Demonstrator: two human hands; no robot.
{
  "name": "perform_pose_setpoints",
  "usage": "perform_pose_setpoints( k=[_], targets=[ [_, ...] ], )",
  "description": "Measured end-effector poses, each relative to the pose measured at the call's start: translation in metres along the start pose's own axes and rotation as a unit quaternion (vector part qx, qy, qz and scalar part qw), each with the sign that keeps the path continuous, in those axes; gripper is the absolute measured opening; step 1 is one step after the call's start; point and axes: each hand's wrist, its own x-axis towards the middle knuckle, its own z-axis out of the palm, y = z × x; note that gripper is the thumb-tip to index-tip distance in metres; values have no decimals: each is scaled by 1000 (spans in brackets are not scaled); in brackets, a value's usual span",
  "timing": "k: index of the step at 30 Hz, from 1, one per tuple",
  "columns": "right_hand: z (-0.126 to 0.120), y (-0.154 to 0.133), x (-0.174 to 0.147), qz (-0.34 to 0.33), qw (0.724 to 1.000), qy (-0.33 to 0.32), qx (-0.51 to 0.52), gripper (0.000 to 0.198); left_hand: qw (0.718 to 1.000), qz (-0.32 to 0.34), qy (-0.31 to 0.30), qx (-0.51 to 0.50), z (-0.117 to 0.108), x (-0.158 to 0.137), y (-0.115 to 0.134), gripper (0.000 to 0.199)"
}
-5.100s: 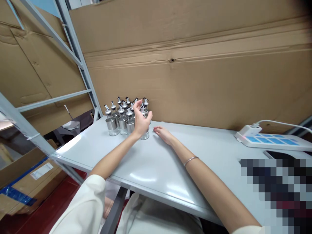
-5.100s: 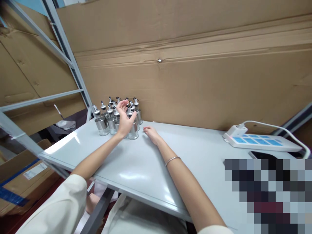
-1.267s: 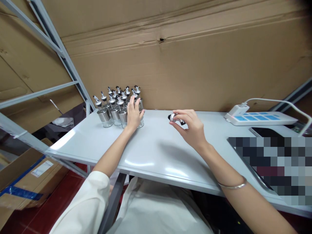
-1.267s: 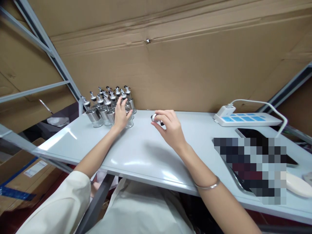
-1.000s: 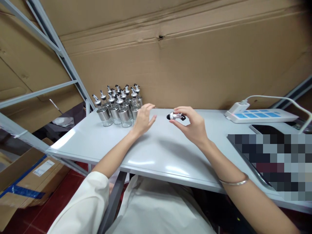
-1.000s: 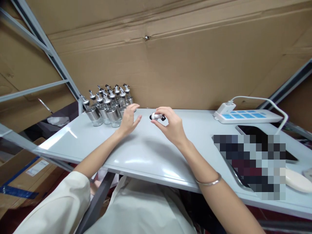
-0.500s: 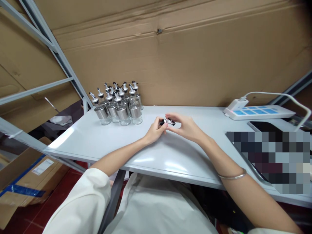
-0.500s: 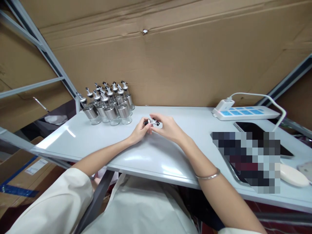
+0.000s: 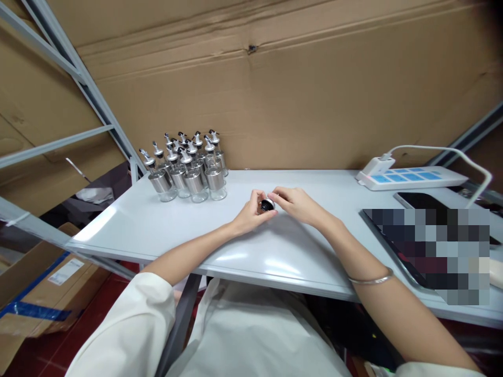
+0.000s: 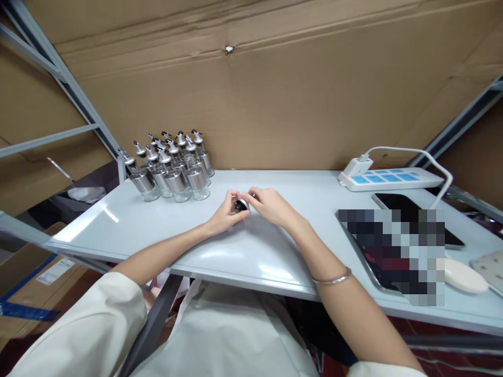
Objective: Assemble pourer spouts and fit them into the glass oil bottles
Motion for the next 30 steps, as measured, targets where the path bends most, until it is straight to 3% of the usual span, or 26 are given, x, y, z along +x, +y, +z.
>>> perform_pose_setpoints(
  k=[5,10,13,19,24,30],
  targets=[
    [9,0,2,-38,999,21,21,25,993,-82,-41,-72,3,2,7,58],
    [16,-6,0,-92,995,28,37,27,978,-144,-149,-8,-3,4,17,37],
    [15,-7,-2,-123,992,39,-10,28,983,-131,-128,-3,2,0,19,30],
    [11,-4,-2,-93,974,18,-205,46,993,-103,-53,-27,16,-9,20,17],
    [11,-11,-1,-75,950,-36,-300,52,995,-83,-49,-16,16,-9,21,16],
    [12,-14,-1,-50,942,-62,-327,55,996,-71,-57,-1,15,-8,18,13]
  ],
)
